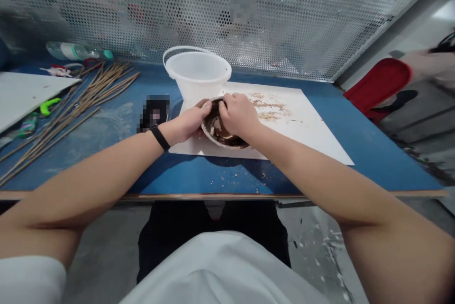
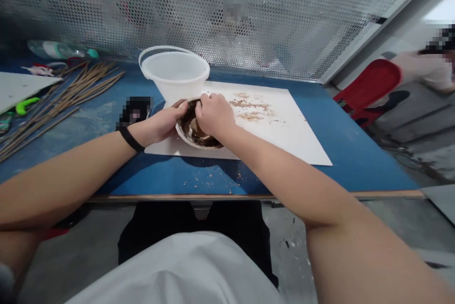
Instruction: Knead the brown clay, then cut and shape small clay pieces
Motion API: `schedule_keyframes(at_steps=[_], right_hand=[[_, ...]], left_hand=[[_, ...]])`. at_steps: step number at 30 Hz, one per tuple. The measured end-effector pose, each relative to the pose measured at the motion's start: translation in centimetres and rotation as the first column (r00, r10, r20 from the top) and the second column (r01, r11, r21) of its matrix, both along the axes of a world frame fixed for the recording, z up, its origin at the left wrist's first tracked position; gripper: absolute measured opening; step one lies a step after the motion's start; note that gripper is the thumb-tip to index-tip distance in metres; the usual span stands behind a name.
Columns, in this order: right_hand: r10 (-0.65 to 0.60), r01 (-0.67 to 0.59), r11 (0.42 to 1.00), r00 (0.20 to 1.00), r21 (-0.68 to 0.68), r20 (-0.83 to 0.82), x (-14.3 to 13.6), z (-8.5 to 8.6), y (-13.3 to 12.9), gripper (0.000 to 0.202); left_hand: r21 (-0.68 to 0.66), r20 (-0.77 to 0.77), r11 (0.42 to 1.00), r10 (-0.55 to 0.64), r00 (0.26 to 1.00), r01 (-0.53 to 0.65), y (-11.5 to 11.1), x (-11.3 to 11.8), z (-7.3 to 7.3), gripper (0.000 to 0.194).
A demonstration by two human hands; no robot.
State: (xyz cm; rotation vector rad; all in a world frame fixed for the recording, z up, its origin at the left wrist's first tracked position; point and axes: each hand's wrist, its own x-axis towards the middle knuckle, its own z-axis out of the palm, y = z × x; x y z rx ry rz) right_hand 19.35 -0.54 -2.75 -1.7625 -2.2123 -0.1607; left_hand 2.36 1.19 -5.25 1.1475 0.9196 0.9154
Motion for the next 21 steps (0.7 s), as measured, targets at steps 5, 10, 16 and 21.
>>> schedule_keyframes(at_steps=[5, 10, 16, 21], right_hand=[[0.292, -0.294, 0.954, 0.956, -0.051, -0.039, 1.1, 1.2, -0.6, 0.047], [0.559, -0.557, 0.814, 0.828, -0.166, -0.034, 2.9, 1.3, -1.8, 0.036], [0.244, -0.297, 0.955, 0.741, 0.020, -0.626, 2.6, 0.3, -1.3, 0.036], [0.239, -0.321, 0.946, 0.775, -0.038, -0.585, 2.7, 1.6, -2.1, 0.025]], left_hand=[[0.040, 0.005, 0.999, 0.024, 1.000, -0.025, 0.6, 0.0, -0.8, 0.021], [0.062, 0.017, 0.997, 0.037, 0.999, -0.038, 0.4, 0.2, -0.6, 0.016], [0.012, 0.018, 1.000, -0.018, 1.000, 0.018, 0.0, 0.1, 0.3, 0.020], [-0.008, 0.057, 1.000, 0.006, 0.998, -0.006, -0.1, 0.3, 0.3, 0.019]])
